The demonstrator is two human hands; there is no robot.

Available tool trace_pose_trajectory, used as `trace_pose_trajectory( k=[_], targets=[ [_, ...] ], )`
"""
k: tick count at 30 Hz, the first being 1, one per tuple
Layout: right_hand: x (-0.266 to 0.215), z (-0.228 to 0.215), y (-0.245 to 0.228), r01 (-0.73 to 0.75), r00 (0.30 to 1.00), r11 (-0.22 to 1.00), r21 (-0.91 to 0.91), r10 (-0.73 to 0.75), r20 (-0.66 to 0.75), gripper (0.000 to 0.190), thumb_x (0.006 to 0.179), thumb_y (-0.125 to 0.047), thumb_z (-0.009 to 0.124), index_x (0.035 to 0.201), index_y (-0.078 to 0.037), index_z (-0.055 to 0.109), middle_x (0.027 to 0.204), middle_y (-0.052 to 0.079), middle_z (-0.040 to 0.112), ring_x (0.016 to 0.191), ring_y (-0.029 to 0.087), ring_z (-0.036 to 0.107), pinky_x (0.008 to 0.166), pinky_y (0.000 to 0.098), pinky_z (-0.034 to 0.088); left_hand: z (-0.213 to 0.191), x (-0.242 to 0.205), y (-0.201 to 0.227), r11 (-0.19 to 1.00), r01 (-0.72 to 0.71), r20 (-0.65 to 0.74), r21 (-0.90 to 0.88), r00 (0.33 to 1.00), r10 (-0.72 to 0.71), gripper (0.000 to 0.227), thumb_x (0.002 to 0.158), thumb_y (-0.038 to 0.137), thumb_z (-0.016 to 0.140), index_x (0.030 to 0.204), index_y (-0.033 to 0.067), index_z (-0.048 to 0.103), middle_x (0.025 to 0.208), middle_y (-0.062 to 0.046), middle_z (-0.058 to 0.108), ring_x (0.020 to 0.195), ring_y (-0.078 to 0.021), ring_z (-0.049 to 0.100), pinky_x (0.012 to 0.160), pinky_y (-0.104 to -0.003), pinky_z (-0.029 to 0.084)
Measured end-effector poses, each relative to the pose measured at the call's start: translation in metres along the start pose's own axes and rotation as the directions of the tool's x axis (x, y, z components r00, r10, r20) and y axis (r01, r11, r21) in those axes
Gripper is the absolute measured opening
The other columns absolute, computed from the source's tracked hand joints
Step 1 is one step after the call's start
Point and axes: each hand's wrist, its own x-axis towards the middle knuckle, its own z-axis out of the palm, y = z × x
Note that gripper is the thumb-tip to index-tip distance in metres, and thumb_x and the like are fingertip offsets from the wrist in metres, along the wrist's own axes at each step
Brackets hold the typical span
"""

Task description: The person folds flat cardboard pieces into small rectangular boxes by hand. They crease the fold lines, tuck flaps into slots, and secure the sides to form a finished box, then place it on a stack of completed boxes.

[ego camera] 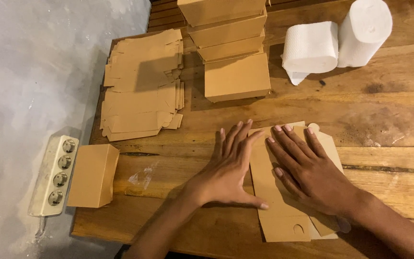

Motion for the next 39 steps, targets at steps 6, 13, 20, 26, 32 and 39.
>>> trace_pose_trajectory(
  k=[6,13,20,26,32,39],
  targets=[
    [-0.001,0.001,0.002,0.0,1.0,1.0,0.022,-0.001,0.028,0.064,0.105,-0.035,0.037,0.162,-0.007,0.026,0.171,0.017,0.023,0.16,0.031,0.017,0.128,0.0524,0.007,0.002,0.002,-0.006,1.0,-0.009,-0.02,0.008,1.0,0.009,0.154,0.053,0.077,0.08,0.16,0.0048,-0.005,0.168,-0.025,-0.018,0.155,-0.042,-0.022,0.119,-0.062,-0.021],
    [0.0,0.001,0.003,0.012,1.0,1.0,-0.011,-0.012,-0.002,0.061,0.105,-0.033,0.039,0.158,-0.004,0.033,0.167,0.021,0.031,0.157,0.036,0.025,0.126,0.0558,0.014,0.0,0.009,-0.04,0.997,0.05,-0.221,0.065,0.975,-0.034,0.14,0.061,0.079,0.077,0.159,0.0116,0.004,0.169,-0.025,-0.006,0.159,-0.0436,-0.003,0.123,-0.067,-0.008],
    [-0.001,0.0,0.002,0.009,1.0,1.0,0.007,-0.009,-0.017,0.063,0.105,-0.034,0.039,0.161,-0.006,0.03,0.169,0.018,0.028,0.158,0.033,0.022,0.128,0.0542,0.011,0.006,0.013,-0.045,0.986,0.15,-0.394,-0.071,0.904,-0.165,0.109,0.082,0.055,0.078,0.159,0.0134,0.013,0.169,-0.021,0.011,0.158,-0.0376,0.008,0.124,-0.062,-0.004],
    [-0.001,0.0,0.002,0.0,1.0,1.0,0.02,0.001,-0.009,0.064,0.105,-0.034,0.039,0.161,-0.006,0.028,0.169,0.018,0.026,0.159,0.033,0.02,0.128,0.0542,0.01,0.008,0.014,-0.042,0.989,0.145,-0.394,-0.041,0.907,-0.149,0.114,0.078,0.058,0.08,0.158,0.0116,0.013,0.168,-0.02,0.014,0.157,-0.036,0.013,0.125,-0.061,0.001],
    [-0.001,0.0,0.002,0.003,1.0,1.0,0.012,-0.003,0.006,0.064,0.105,-0.035,0.039,0.161,-0.006,0.029,0.169,0.018,0.025,0.158,0.033,0.021,0.127,0.054,0.011,-0.003,0.007,-0.017,0.99,0.137,-0.182,0.011,0.974,-0.133,0.134,0.068,0.066,0.087,0.159,0.0109,0.005,0.169,-0.024,-0.003,0.158,-0.038,-0.002,0.123,-0.061,-0.007],
    [-0.001,0.001,0.002,-0.011,1.0,0.999,0.044,0.01,0.01,0.064,0.104,-0.034,0.04,0.161,-0.007,0.028,0.17,0.017,0.025,0.159,0.033,0.02,0.128,0.0537,0.01,-0.002,0.001,-0.006,0.999,0.026,-0.044,-0.028,0.999,-0.027,0.151,0.059,0.066,0.091,0.159,0.0072,-0.005,0.168,-0.027,-0.014,0.156,-0.0434,-0.015,0.121,-0.062,-0.015]
  ],
)
